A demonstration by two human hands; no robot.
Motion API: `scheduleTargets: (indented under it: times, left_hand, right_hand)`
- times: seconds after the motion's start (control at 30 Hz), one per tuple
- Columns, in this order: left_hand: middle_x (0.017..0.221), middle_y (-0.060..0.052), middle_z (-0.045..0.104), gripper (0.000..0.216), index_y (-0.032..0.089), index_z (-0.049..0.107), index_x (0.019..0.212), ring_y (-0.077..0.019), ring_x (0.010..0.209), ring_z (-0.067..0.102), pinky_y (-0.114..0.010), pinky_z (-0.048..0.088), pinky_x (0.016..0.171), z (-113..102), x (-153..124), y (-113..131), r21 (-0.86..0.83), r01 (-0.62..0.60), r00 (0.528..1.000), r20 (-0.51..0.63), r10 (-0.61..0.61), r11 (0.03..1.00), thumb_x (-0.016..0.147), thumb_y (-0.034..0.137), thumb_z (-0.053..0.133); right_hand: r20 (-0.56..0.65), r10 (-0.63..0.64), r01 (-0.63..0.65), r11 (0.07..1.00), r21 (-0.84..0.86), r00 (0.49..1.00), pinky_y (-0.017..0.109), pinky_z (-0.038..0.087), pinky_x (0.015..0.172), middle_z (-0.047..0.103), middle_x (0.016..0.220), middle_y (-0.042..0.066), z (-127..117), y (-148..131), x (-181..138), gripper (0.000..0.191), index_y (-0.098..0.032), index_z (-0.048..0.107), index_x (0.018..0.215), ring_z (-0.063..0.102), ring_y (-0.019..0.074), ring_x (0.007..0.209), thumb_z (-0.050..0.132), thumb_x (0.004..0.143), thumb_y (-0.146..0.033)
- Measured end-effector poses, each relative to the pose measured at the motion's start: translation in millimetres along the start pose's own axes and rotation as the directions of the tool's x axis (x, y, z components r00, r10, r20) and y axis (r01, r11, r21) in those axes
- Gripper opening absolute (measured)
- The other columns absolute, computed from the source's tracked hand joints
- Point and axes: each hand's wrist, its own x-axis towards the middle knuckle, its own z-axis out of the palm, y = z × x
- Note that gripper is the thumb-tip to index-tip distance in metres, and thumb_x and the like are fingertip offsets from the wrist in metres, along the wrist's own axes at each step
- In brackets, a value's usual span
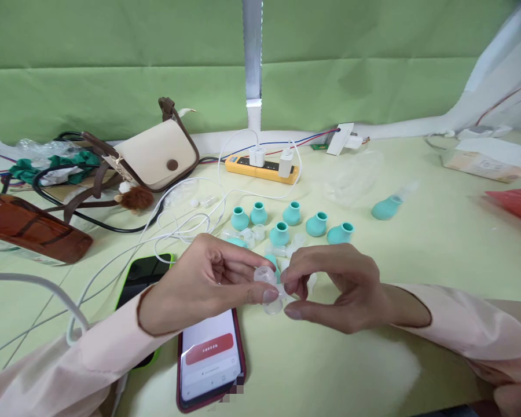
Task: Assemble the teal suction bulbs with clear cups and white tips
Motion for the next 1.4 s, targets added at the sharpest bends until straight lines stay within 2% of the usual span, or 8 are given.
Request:
scheduleTargets:
  times: [0.07,0.17,0.33,0.5,0.6,0.73,1.1,1.4]
  left_hand:
    - [0.068,0.003,0.072,0.023,0.024,0.071,0.081,-0.0096,0.058,0.065,-0.011,0.049,0.053,0,1,0,-0.012,-0.005,1.0,-0.002,0.005,1.0,0.064,0.01,0.07]
    - [0.067,0.004,0.072,0.022,0.025,0.071,0.079,-0.0084,0.057,0.065,-0.01,0.049,0.053,0,2,0,-0.043,-0.017,1.0,0.005,0.017,0.999,0.063,0.009,0.07]
    - [0.066,0.003,0.072,0.024,0.025,0.071,0.08,-0.008,0.056,0.065,-0.01,0.049,0.052,2,2,0,-0.076,-0.019,1.0,-0.019,0.017,0.997,0.063,0.008,0.07]
    - [0.066,0.003,0.072,0.023,0.024,0.071,0.08,-0.0088,0.056,0.065,-0.011,0.05,0.054,4,1,1,-0.119,-0.036,0.999,-0.036,0.032,0.992,0.062,0.009,0.071]
    - [0.067,0.003,0.072,0.022,0.024,0.071,0.079,-0.009,0.057,0.065,-0.011,0.051,0.055,4,1,1,-0.126,-0.059,0.998,-0.046,0.054,0.99,0.063,0.009,0.071]
    - [0.064,0.003,0.071,0.02,0.022,0.071,0.077,-0.0092,0.054,0.065,-0.012,0.05,0.052,4,1,-1,-0.115,-0.07,0.994,-0.096,0.059,0.991,0.061,0.01,0.072]
    - [0.061,0.006,0.07,0.023,0.026,0.071,0.078,-0.0061,0.05,0.062,-0.009,0.047,0.048,7,-4,4,-0.014,-0.103,0.991,-0.085,0.101,0.995,0.062,0.01,0.071]
    - [0.067,0.007,0.071,0.03,0.029,0.07,0.083,-0.0068,0.055,0.065,-0.009,0.049,0.053,6,-3,4,-0.05,-0.125,0.992,-0.015,0.125,0.991,0.064,0.006,0.068]
  right_hand:
    - [-0.055,-0.071,0.07,0.997,-0.021,0.996,0.019,0.045,0.046,0.058,0.06,0.001,1,4,0,0.01,-0.015,0.06,0.081,0.052,0.0074,0.05,0.063,0.071,-0.013]
    - [-0.069,-0.118,0.117,0.993,-0.011,0.991,0.019,0.044,0.045,0.06,0.063,0.003,2,8,1,0.007,-0.014,0.063,0.077,0.054,0.0077,0.05,0.063,0.071,-0.01]
    - [-0.067,-0.085,0.091,0.992,0.092,0.994,0.019,0.045,0.046,0.062,0.068,0.006,2,10,1,0.005,-0.012,0.065,0.073,0.057,0.0092,0.054,0.064,0.07,-0.008]
    - [-0.116,-0.062,0.076,0.99,0.116,0.991,0.02,0.044,0.044,0.062,0.066,0.005,2,12,1,0.009,-0.013,0.066,0.075,0.057,0.01,0.055,0.065,0.068,-0.007]
    - [-0.119,-0.066,0.077,0.993,0.088,0.991,0.02,0.044,0.045,0.061,0.065,0.005,1,12,1,0.007,-0.012,0.065,0.074,0.057,0.0102,0.055,0.064,0.069,-0.007]
    - [-0.115,-0.076,0.072,0.997,-0.038,0.99,0.02,0.043,0.045,0.06,0.06,0.004,1,6,1,0.006,-0.011,0.063,0.072,0.053,0.0086,0.051,0.062,0.07,-0.006]
    - [0.033,-0.049,0.051,0.996,-0.075,0.998,0.019,0.044,0.048,0.058,0.058,0.003,-1,-3,3,0.007,-0.011,0.055,0.073,0.05,0.0079,0.051,0.055,0.074,-0.004]
    - [0.132,-0.011,0.034,0.985,-0.17,0.991,0.018,0.044,0.052,0.054,0.062,0.0,-5,-6,0,0.008,-0.015,0.048,0.078,0.048,0.0076,0.055,0.046,0.079,-0.008]
